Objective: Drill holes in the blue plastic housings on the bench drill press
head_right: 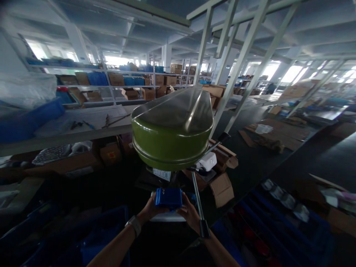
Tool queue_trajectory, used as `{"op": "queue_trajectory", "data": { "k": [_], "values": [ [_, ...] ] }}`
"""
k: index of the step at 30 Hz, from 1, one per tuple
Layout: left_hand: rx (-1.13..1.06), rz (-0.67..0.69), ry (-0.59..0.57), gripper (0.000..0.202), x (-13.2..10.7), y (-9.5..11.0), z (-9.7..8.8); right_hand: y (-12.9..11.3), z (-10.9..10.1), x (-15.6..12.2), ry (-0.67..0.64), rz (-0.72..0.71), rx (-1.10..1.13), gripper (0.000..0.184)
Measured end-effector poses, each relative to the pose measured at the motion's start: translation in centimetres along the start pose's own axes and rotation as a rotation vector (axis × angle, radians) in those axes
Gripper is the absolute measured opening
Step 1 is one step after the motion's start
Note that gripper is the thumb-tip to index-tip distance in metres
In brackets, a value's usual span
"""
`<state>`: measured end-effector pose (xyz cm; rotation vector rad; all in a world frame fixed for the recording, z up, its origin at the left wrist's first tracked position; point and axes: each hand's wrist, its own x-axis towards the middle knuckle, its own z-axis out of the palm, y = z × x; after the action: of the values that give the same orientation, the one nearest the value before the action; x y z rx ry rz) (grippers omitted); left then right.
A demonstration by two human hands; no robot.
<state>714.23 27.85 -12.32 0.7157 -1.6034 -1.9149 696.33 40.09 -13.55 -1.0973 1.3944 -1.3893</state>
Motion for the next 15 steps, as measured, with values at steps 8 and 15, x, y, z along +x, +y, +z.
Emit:
{"op": "queue_trajectory", "data": {
  "k": [8,15],
  "values": [
    [0.018,0.005,-0.008,0.085,0.3,-0.1,-0.2,-2.4,-0.3,-1.3,0.022,0.013,-0.105,0.093],
    [-0.038,0.031,-0.032,0.083,0.5,0.1,0.3,-13.1,-3.5,-3.2,0.594,-0.267,-0.337,0.056]
  ]
}}
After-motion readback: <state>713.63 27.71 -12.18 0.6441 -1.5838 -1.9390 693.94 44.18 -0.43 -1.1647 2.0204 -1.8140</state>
